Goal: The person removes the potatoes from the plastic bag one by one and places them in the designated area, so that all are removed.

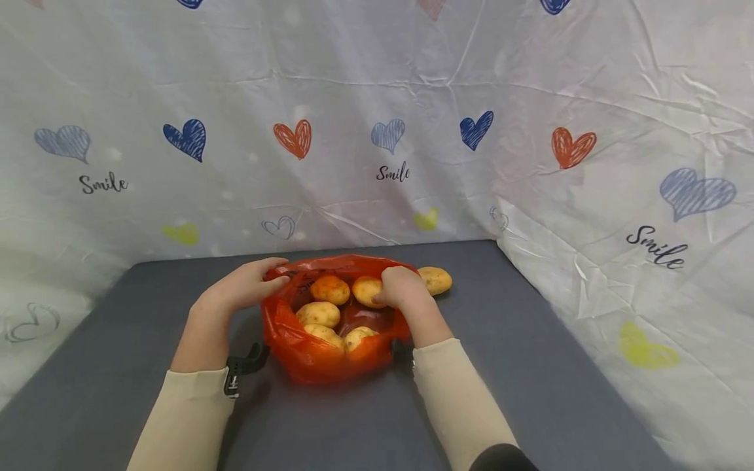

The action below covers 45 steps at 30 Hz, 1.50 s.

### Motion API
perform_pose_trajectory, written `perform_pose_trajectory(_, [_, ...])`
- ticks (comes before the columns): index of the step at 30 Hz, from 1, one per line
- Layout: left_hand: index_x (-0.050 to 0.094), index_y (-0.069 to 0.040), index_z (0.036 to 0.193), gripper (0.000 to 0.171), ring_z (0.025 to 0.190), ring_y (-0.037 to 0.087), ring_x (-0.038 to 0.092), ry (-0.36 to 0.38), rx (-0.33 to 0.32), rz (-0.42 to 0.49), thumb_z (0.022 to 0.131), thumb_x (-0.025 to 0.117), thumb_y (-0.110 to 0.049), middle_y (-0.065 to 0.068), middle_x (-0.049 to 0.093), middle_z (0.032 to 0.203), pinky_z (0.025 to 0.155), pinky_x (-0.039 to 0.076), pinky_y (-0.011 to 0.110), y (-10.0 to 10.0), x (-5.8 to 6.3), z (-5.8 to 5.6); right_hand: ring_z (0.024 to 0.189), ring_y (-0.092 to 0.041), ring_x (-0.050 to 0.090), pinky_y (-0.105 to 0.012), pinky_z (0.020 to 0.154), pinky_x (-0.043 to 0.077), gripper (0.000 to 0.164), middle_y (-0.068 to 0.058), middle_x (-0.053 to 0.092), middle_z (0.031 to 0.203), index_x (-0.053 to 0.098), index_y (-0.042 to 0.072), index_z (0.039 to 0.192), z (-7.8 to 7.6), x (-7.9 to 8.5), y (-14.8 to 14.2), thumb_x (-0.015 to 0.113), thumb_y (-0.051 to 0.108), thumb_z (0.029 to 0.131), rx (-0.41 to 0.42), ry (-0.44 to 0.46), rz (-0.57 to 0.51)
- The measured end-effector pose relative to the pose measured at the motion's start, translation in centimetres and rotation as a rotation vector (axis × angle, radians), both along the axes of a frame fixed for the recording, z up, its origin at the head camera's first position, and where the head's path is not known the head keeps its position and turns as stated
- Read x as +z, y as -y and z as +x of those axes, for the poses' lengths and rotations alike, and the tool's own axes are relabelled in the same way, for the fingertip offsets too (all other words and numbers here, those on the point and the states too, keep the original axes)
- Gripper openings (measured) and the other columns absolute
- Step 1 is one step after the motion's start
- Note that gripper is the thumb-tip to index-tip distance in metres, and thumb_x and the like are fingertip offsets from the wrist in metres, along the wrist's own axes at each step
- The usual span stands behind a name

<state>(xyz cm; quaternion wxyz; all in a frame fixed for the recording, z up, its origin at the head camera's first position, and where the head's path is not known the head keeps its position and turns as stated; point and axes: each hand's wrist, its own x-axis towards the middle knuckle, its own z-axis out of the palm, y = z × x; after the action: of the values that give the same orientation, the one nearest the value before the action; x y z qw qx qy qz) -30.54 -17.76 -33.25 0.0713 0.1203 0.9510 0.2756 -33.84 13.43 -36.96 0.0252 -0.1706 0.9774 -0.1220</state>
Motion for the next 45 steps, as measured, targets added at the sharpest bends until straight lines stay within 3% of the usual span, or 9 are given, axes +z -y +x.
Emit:
perform_pose_trajectory(6, [0.040,-0.006,0.157,0.059,0.140,0.042,0.043,-0.021,-0.025,-0.039,0.107,0.054,-0.031,0.022,0.043,0.156,0.112,0.035,0.062,0.0,-0.1,0.2,0.068,-0.020,0.049,-0.036,0.069,0.044,0.028,0.000,0.054,0.071,0.065,0.011,0.081,-0.4,-1.2,-0.1,0.087,0.029,0.083,0.018,-0.017,-0.034])
perform_pose_trajectory(10, [0.040,-0.005,0.157,0.058,0.140,0.043,0.042,-0.028,-0.021,-0.053,0.107,0.053,-0.031,0.022,0.044,0.155,0.112,0.035,0.062,0.2,-0.2,0.4,0.077,-0.020,0.058,-0.037,0.076,0.049,0.024,0.001,0.066,0.084,0.073,0.012,0.095,-0.6,-1.6,0.0,0.088,0.026,0.081,0.029,-0.013,-0.061])
perform_pose_trajectory(13, [0.041,-0.004,0.156,0.058,0.139,0.043,0.044,-0.031,-0.022,-0.054,0.106,0.054,-0.031,0.023,0.045,0.154,0.112,0.036,0.062,0.3,-0.2,0.3,0.087,-0.021,0.062,-0.040,0.085,0.052,0.032,0.000,0.072,0.097,0.077,0.011,0.107,-0.5,-1.4,-0.1,0.089,0.024,0.081,0.035,-0.011,-0.075])
perform_pose_trajectory(22, [0.044,-0.004,0.154,0.055,0.129,0.040,0.052,-0.049,-0.042,-0.039,0.106,0.054,-0.029,0.022,0.053,0.147,0.107,0.042,0.060,0.4,-0.1,0.3,0.106,-0.025,0.062,-0.043,0.098,0.050,0.046,-0.006,0.070,0.119,0.073,0.010,0.127,0.9,1.6,-0.4,0.086,0.021,0.084,0.067,-0.041,-0.098])
perform_pose_trajectory(30, [0.045,-0.007,0.153,0.054,0.126,0.039,0.054,-0.042,-0.039,-0.023,0.106,0.055,-0.031,0.020,0.055,0.144,0.105,0.043,0.061,0.3,0.2,0.0,0.108,-0.027,0.060,-0.044,0.096,0.050,0.053,-0.009,0.066,0.124,0.068,0.010,0.136,2.3,4.3,-1.3,0.083,0.021,0.087,0.082,-0.073,-0.164])
perform_pose_trajectory(37, [0.042,-0.004,0.155,0.057,0.131,0.041,0.051,-0.027,-0.038,-0.022,0.106,0.055,-0.031,0.022,0.051,0.148,0.107,0.042,0.062,0.1,0.2,0.0,0.112,-0.028,0.060,-0.047,0.101,0.048,0.051,-0.007,0.068,0.128,0.067,0.013,0.137,3.0,5.4,-2.6,0.082,0.020,0.089,0.069,-0.054,-0.235])
perform_pose_trajectory(45, [0.044,-0.007,0.154,0.054,0.127,0.039,0.053,-0.037,-0.037,-0.010,0.106,0.054,-0.030,0.020,0.054,0.146,0.106,0.042,0.061,0.1,0.3,0.0,0.114,-0.030,0.063,-0.048,0.095,0.052,0.050,-0.011,0.065,0.133,0.064,0.016,0.142,3.0,5.9,-4.7,0.076,0.017,0.093,0.031,-0.004,-0.298])
